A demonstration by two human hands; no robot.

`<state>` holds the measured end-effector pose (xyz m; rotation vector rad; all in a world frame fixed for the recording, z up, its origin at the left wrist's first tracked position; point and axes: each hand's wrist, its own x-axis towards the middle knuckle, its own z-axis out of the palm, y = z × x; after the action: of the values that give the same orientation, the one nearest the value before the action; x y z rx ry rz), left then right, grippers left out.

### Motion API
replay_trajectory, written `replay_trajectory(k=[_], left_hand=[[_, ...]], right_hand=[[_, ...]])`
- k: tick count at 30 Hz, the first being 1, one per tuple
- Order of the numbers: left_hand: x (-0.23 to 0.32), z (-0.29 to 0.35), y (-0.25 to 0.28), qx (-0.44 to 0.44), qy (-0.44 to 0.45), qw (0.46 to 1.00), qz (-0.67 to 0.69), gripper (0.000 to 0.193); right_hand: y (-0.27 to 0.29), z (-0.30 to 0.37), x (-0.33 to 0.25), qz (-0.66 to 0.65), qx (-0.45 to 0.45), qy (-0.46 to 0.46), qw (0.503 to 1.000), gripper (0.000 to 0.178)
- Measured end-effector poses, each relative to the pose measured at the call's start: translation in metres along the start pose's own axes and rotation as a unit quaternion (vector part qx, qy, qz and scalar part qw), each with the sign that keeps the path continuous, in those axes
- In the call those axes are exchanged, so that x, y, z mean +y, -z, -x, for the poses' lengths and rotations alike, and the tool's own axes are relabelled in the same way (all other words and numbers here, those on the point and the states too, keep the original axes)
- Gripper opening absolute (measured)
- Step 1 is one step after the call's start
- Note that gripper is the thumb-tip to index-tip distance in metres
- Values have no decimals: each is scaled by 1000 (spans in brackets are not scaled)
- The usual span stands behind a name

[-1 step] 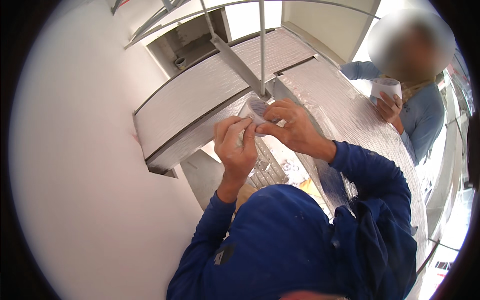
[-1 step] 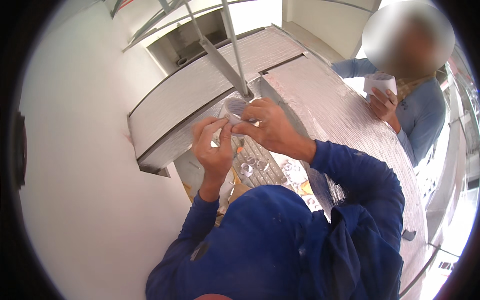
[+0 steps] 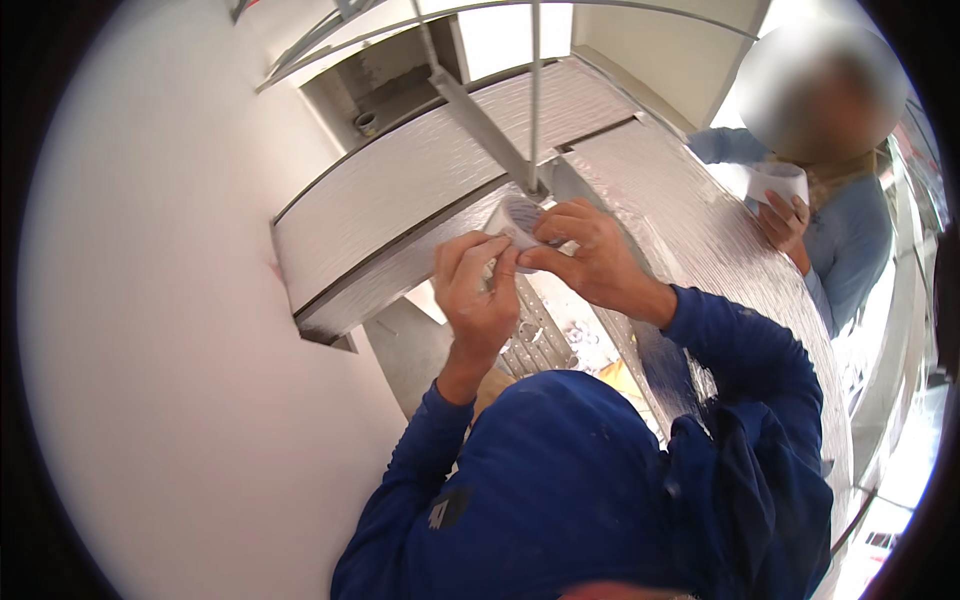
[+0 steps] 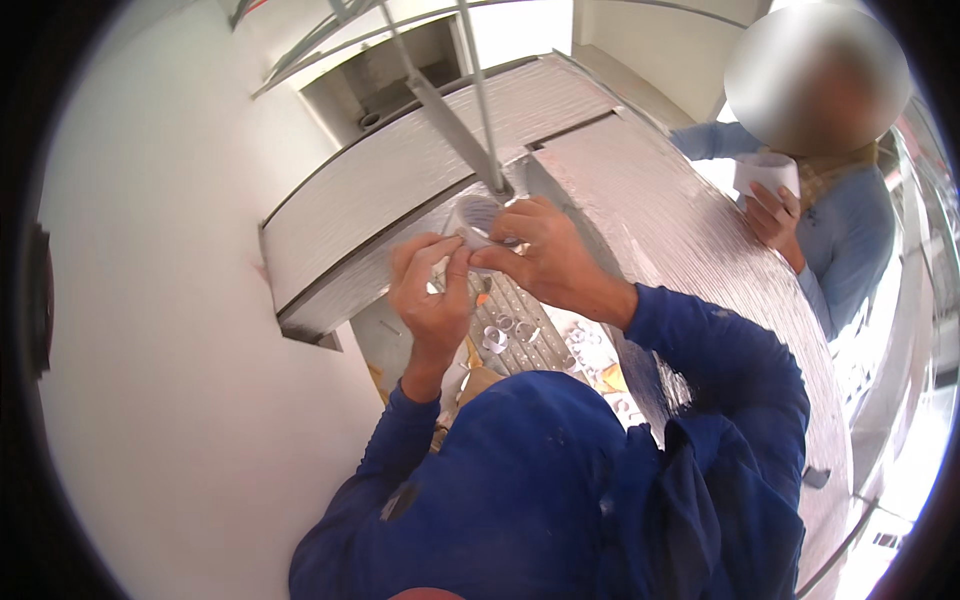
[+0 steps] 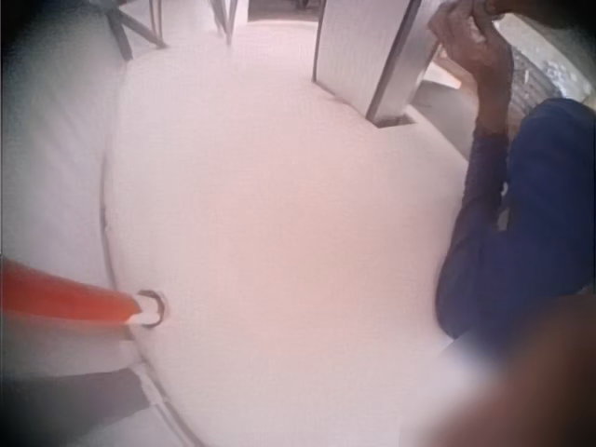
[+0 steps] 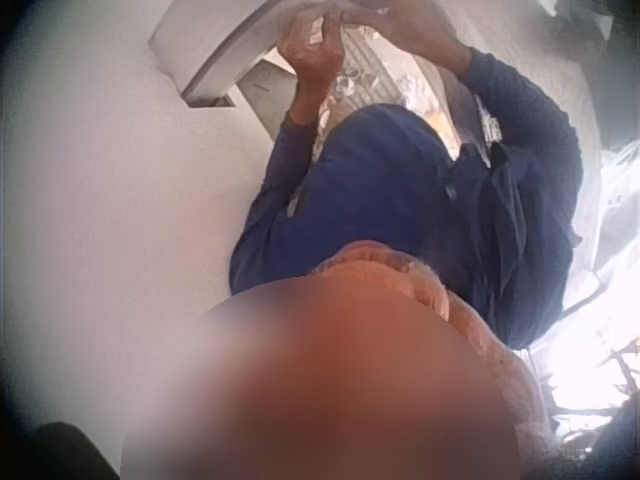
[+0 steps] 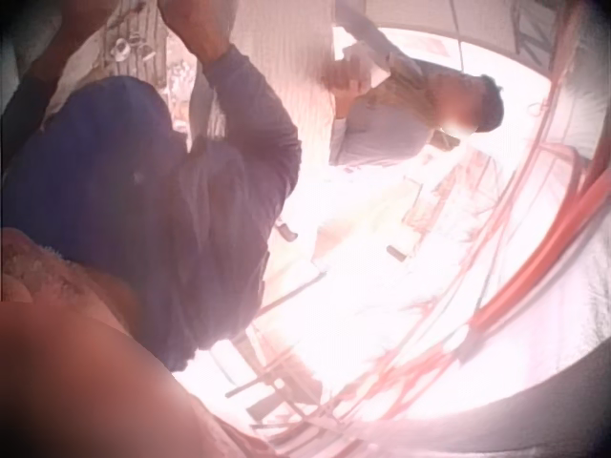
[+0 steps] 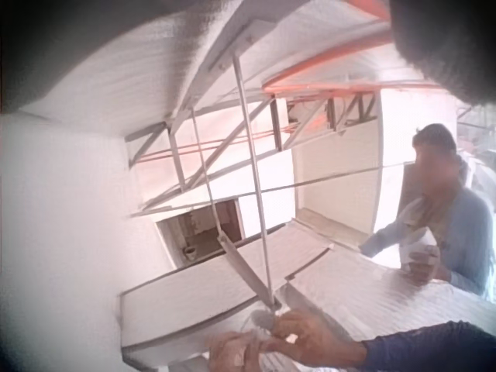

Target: The person applies silver duct tape to the seams of a large curved metal duct. They repeatedly pull tape from a roll, press it along the seam, and smooth it down. A coworker stands nearby and also handles tape.

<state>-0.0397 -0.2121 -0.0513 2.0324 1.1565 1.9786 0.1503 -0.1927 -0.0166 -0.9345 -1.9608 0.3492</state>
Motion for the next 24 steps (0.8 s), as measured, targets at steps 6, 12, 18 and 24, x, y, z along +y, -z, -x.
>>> replay_trajectory(k=[6, 12, 18, 24], left_hand=[[-13, 1, 11, -2, 52, 998, 30, 26], [-77, -9, 55, -90, 92, 933, -336, 55], [-122, -4, 64, -99, 94, 931, -339, 42], [-133, -7, 67, -104, 37, 936, -333, 35]], right_hand=[[3, -2, -3, 11, -22, -9, 1000, 26], [1, -1, -4, 14, -39, -11, 999, 26], [3, -2, 1, -13, -41, -24, 999, 26], [2, 2, 5, -3, -36, -16, 999, 25]])
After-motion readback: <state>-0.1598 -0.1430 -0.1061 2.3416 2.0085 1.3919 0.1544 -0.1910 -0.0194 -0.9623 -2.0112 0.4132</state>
